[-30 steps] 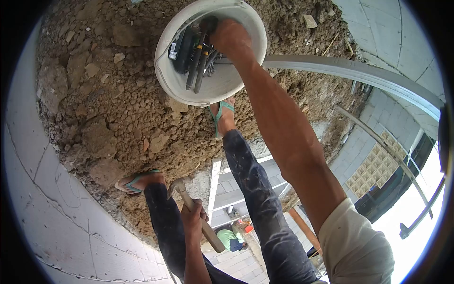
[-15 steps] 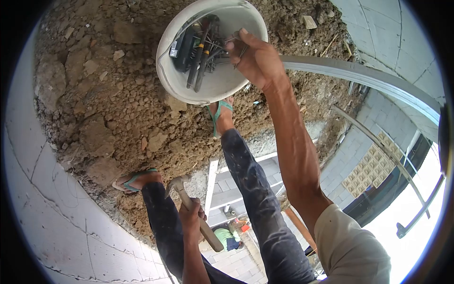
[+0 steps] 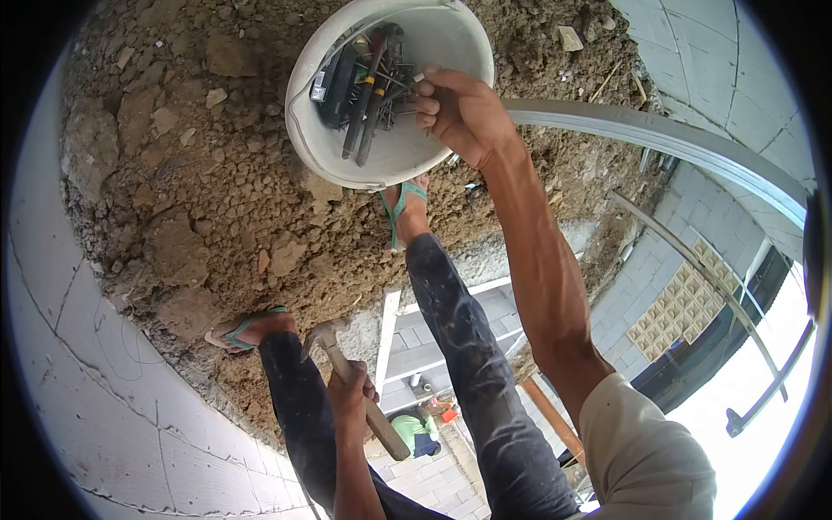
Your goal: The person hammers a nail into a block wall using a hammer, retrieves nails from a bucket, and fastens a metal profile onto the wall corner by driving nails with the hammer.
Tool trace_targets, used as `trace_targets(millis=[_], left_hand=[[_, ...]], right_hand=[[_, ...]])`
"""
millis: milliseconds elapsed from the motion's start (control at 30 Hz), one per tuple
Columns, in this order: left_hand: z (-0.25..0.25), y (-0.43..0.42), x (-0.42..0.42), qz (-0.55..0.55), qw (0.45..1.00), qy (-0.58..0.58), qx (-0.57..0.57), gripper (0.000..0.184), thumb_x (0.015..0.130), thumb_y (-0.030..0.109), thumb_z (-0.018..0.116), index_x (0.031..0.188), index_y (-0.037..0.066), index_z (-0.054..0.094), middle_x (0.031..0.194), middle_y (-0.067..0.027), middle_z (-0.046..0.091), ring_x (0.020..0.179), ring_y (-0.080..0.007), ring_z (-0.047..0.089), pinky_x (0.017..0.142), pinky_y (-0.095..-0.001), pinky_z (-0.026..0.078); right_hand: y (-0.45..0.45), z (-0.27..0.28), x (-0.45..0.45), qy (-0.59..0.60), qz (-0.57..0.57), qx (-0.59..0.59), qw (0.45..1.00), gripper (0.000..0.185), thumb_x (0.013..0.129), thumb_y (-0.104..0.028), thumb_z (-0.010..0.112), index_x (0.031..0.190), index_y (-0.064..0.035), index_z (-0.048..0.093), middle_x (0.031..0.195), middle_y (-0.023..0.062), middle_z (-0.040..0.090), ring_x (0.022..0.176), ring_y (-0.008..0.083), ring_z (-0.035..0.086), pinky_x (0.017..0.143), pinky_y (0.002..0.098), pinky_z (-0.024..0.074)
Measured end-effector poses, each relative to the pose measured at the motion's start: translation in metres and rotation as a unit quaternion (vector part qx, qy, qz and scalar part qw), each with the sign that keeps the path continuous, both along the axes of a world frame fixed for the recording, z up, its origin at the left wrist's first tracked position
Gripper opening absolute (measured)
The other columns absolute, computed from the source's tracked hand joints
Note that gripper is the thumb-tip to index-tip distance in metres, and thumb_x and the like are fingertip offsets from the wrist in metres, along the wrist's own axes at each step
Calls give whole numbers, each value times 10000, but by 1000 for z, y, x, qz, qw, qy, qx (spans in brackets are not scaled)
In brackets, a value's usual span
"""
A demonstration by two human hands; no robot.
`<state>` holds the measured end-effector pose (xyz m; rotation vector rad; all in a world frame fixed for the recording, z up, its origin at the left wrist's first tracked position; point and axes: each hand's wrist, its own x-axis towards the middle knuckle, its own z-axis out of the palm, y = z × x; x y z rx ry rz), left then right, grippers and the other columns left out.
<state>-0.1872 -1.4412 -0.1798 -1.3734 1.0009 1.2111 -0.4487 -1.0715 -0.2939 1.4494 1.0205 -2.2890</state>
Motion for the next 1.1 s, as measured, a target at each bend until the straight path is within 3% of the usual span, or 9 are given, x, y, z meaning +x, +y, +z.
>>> trace_targets(millis=[100, 167, 200, 300, 400, 467, 500, 800, 1100], left_hand=[[-1, 1, -1, -9, 1000, -2, -3, 159, 998, 162, 699, 947, 80, 572, 691, -1, 531, 523, -107, 500, 497, -310, 460], [-2, 0, 0, -12, 1000, -2, -5, 159, 997, 161, 699, 946, 79, 573, 692, -2, 532, 522, -109, 501, 498, -312, 461], [-2, 0, 1, -11, 1000, 2, -5, 161, 995, 162, 701, 946, 78, 573, 691, -2, 532, 521, -110, 501, 497, -313, 462], [-2, -1, 3, -3, 1000, 6, -3, 166, 993, 166, 705, 945, 77, 573, 690, -4, 531, 520, -112, 502, 495, -315, 462], [-2, -3, 1, 5, 1000, 0, -3, 170, 991, 168, 707, 944, 74, 572, 693, -6, 531, 525, -114, 505, 499, -314, 463], [-1, -1, -3, 10, 1000, -6, -4, 170, 989, 167, 707, 945, 73, 573, 697, -7, 532, 530, -114, 508, 502, -313, 463], [0, 1, -6, 12, 1000, -5, -4, 165, 988, 162, 704, 948, 71, 573, 702, -9, 533, 535, -115, 511, 507, -313, 464], [2, -1, -11, 4, 1000, -4, -2, 165, 989, 164, 693, 956, 64, 566, 709, -11, 527, 544, -113, 504, 514, -314, 463], [1, -2, -11, 15, 1000, -4, -2, 167, 987, 169, 701, 957, 69, 571, 709, -9, 526, 531, -110, 499, 510, -312, 459]], right_hand=[[1, -10, -13, 3, 161, 153, 975, 228, 1046, -189, 575, 1100, 21, 643, 877, 77, 636, 761, 212, 597, 729, 393, 524], [-3, -26, -28, -54, 305, 419, 854, 250, 1033, -197, 579, 1048, 7, 723, 754, 62, 649, 640, 226, 607, 621, 379, 513], [1, -43, -33, -54, 305, 419, 854, 250, 1033, -197, 579, 1048, 7, 723, 754, 62, 649, 640, 226, 607, 621, 379, 513], [9, -79, -43, -84, 536, 670, 507, 256, 968, -211, 619, 1030, -17, 775, 829, 178, 754, 775, 353, 748, 719, 437, 596], [6, -71, -56, -136, 588, 617, 505, 269, 905, -226, 638, 1054, -80, 808, 952, 252, 756, 943, 403, 759, 868, 449, 610], [-3, -34, -61, -126, 530, 571, 614, 349, 863, -208, 666, 1184, -159, 797, 1148, 237, 760, 1096, 392, 738, 982, 451, 584], [-3, -30, -56, -125, 532, 570, 613, 349, 863, -208, 666, 1184, -159, 797, 1148, 237, 760, 1096, 392, 738, 982, 451, 584], [-10, -33, -21, -71, 575, 578, 575, 298, 857, -209, 696, 1126, -153, 813, 997, 205, 780, 974, 402, 755, 896, 449, 607], [-3, 0, -16, -28, 531, 446, 720, 216, 893, -272, 703, 987, -120, 827, 889, 153, 778, 761, 328, 741, 785, 430, 603]])
